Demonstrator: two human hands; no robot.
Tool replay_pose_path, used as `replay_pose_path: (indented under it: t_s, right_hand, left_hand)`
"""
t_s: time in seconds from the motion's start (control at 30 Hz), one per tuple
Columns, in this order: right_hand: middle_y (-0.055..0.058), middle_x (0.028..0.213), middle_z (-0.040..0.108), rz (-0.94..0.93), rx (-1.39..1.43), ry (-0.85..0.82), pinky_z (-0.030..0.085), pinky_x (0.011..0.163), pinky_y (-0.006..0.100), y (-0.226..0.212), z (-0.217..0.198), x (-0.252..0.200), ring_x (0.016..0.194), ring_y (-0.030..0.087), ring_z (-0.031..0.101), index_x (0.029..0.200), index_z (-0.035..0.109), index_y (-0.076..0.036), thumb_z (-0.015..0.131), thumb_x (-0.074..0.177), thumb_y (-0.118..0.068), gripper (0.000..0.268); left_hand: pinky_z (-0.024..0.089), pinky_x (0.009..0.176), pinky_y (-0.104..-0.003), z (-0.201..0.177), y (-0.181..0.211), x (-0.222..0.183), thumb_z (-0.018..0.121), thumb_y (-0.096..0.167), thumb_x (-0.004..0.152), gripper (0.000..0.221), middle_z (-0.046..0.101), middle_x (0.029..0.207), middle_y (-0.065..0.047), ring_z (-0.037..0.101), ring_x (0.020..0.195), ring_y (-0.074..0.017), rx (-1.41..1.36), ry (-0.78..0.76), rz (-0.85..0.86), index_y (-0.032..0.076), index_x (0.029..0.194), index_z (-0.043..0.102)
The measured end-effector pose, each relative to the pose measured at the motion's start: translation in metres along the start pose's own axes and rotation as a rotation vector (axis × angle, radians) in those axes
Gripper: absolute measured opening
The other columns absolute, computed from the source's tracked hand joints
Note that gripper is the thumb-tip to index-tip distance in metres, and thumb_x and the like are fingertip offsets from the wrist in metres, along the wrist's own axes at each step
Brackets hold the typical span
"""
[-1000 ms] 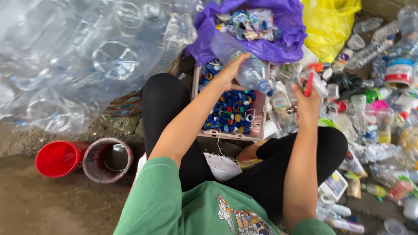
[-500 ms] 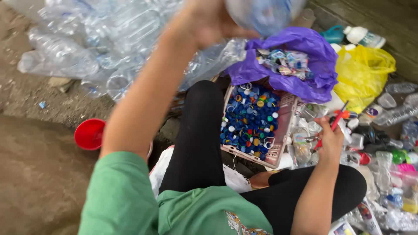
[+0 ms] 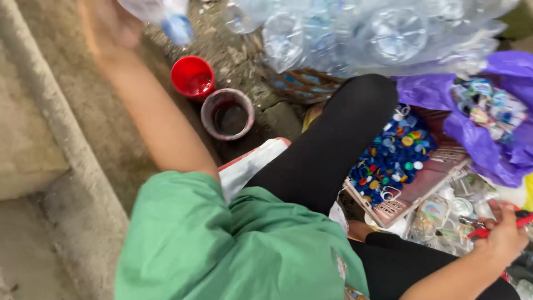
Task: The person sits on the ground surrounded by piles of plastic waste and uses red-handled scissors to cut the labels and necks off clear plastic water bottles. The person picks up bottles from a purple bag, cuts them over a crate filled with bottle caps, and discards the cut pieces into a nearby red bucket.
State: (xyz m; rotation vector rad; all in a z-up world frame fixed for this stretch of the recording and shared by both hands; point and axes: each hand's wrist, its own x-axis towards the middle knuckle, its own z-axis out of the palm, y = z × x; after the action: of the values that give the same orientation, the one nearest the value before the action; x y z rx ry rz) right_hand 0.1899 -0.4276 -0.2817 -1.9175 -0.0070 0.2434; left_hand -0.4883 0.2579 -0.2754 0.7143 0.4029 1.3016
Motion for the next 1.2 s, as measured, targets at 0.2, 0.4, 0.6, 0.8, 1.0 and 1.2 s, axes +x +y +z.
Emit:
replay_pose_path:
  t_s: [0.2,0.4,0.6,0.8,1.0,1.2]
  right_hand:
    - [-0.013,0.107,0.079,0.044,-0.073,-0.023,0.05,0.055,0.004,-0.001,0.015,-0.01,0.058,-0.009,0.052,0.121,0.059,-0.024,0.061,0.112,-0.028,0.01]
    - [-0.013,0.108,0.078,0.03,-0.123,-0.018,0.051,0.057,0.003,0.005,0.018,-0.01,0.069,-0.011,0.062,0.123,0.059,-0.023,0.061,0.113,-0.028,0.011]
    - [-0.015,0.107,0.079,0.058,-0.105,-0.014,0.048,0.055,0.005,0.009,0.018,-0.006,0.059,-0.008,0.053,0.124,0.056,-0.024,0.061,0.112,-0.028,0.014]
    - [-0.014,0.107,0.079,0.037,-0.126,-0.006,0.051,0.057,0.005,0.003,0.021,-0.012,0.061,-0.009,0.055,0.125,0.059,-0.024,0.06,0.111,-0.027,0.014]
    - [-0.015,0.107,0.079,0.04,-0.131,0.002,0.05,0.056,0.005,-0.002,0.024,-0.017,0.059,-0.009,0.052,0.123,0.058,-0.024,0.059,0.112,-0.028,0.011]
    - [-0.014,0.108,0.079,0.026,-0.124,-0.001,0.049,0.054,0.007,0.0,0.023,-0.016,0.057,-0.008,0.051,0.124,0.057,-0.023,0.06,0.111,-0.026,0.014]
  left_hand:
    - [0.067,0.092,-0.037,0.054,-0.05,-0.112,0.083,0.031,0.083,0.075,0.068,0.125,-0.013,0.073,0.106,-0.0238,0.467,0.093,-0.019,0.01,0.145,0.045]
    - [0.065,0.09,-0.039,-0.002,-0.117,-0.153,0.095,0.013,0.067,0.086,0.067,0.123,-0.02,0.074,0.104,-0.0284,0.751,0.287,-0.068,0.005,0.135,0.043]
    - [0.063,0.081,-0.033,-0.032,-0.155,-0.173,0.09,0.0,0.069,0.078,0.066,0.119,-0.017,0.072,0.099,-0.0268,0.867,0.294,0.057,0.005,0.131,0.043]
    - [0.056,0.095,-0.04,-0.034,-0.166,-0.181,0.094,0.009,0.066,0.087,0.063,0.123,-0.019,0.069,0.108,-0.0311,1.045,0.349,0.114,0.003,0.134,0.041]
    - [0.056,0.094,-0.04,-0.023,-0.166,-0.181,0.095,0.011,0.063,0.089,0.067,0.121,-0.019,0.071,0.106,-0.0319,1.106,0.371,0.092,0.005,0.134,0.042]
    - [0.056,0.094,-0.04,-0.021,-0.169,-0.182,0.093,0.007,0.064,0.088,0.068,0.122,-0.018,0.072,0.107,-0.0318,1.058,0.353,0.107,0.005,0.135,0.041]
